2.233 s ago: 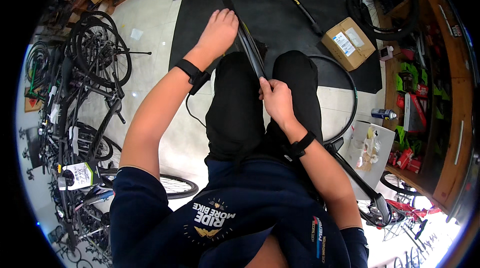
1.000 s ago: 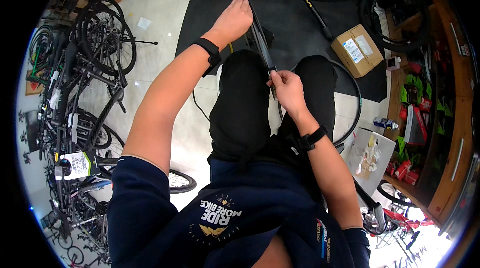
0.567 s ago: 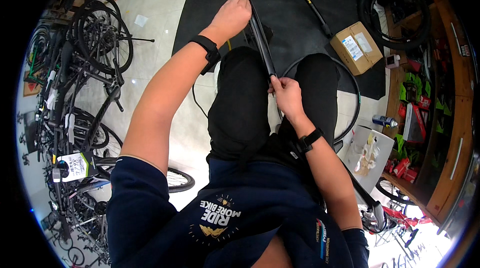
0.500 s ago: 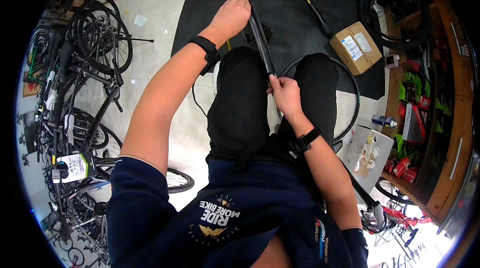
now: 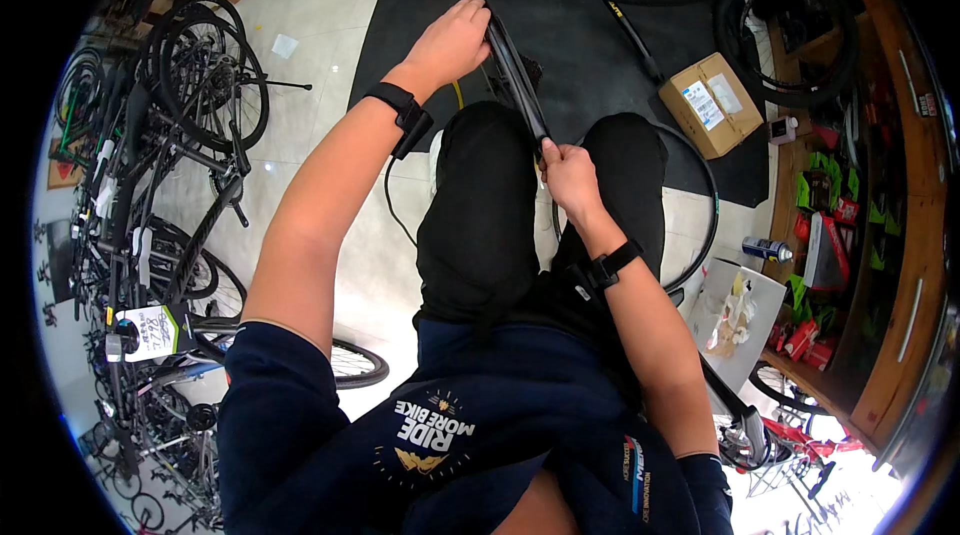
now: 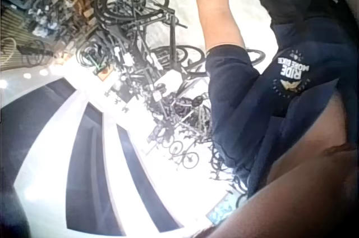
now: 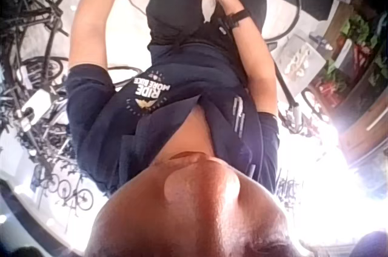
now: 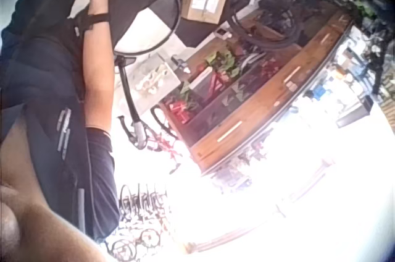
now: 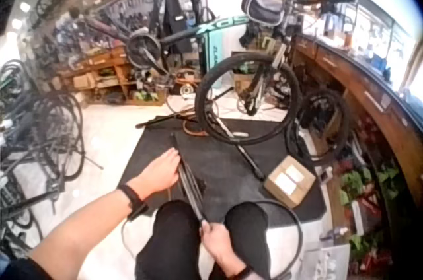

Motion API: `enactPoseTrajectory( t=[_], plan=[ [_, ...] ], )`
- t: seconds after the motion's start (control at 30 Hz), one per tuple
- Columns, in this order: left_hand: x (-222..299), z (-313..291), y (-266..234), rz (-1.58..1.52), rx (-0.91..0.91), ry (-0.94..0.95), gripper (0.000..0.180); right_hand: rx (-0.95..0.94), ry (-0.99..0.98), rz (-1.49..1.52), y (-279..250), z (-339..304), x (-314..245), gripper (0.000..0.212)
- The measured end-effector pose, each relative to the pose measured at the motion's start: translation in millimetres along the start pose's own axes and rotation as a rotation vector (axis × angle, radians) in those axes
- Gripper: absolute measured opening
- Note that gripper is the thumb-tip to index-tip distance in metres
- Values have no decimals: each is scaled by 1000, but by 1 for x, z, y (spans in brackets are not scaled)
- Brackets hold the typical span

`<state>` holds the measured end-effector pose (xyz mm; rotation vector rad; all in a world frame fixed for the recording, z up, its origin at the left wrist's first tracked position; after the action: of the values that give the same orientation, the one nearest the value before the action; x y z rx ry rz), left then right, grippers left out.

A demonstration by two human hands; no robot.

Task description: The person prepares a bicycle rim by applying rim tape from a roll around the interior circumference of the wheel.

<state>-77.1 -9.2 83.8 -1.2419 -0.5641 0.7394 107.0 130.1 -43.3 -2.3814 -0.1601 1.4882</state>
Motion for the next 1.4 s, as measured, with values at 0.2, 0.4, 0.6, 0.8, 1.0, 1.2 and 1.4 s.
enactPoseTrajectory(
  t=[0.2, 0.4, 0.6, 0.8, 1.0, 1.2, 1.4],
  plan=[
    [-5, 4, -2, -26, -18, -18, 47, -19, 8, 47, -5, 6, 2, 48],
    [0, 6, 5, 45, 43, 17, 50, 2, -31, 20, -2, 11, -5, 50],
    [8, -1, 13, 349, 134, 31, 46, -22, -30, 14, 2, 15, -9, 50],
    [79, -24, 10, 562, 78, 75, 43, -6, -42, 9, 2, 17, -9, 51],
    [115, -49, 20, 672, 175, 207, 46, 6, -72, 24, 4, 23, -5, 51],
    [106, -39, 12, 614, 194, 406, 39, 5, -79, 110, 2, 29, -7, 54],
    [96, -39, 1, 510, 193, 426, 36, 28, -87, 190, 3, 16, -19, 53]
  ],
)
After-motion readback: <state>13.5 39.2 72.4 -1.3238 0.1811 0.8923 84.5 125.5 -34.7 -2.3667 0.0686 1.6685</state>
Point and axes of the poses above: each hand's wrist, its own z-axis towards the middle knuckle, its own y-axis out of the palm, x = y × z, the point moved 9 cm from there along z, towards the middle knuckle, and after that the axes turned 5 degrees about -y, right-handed, at the moved point
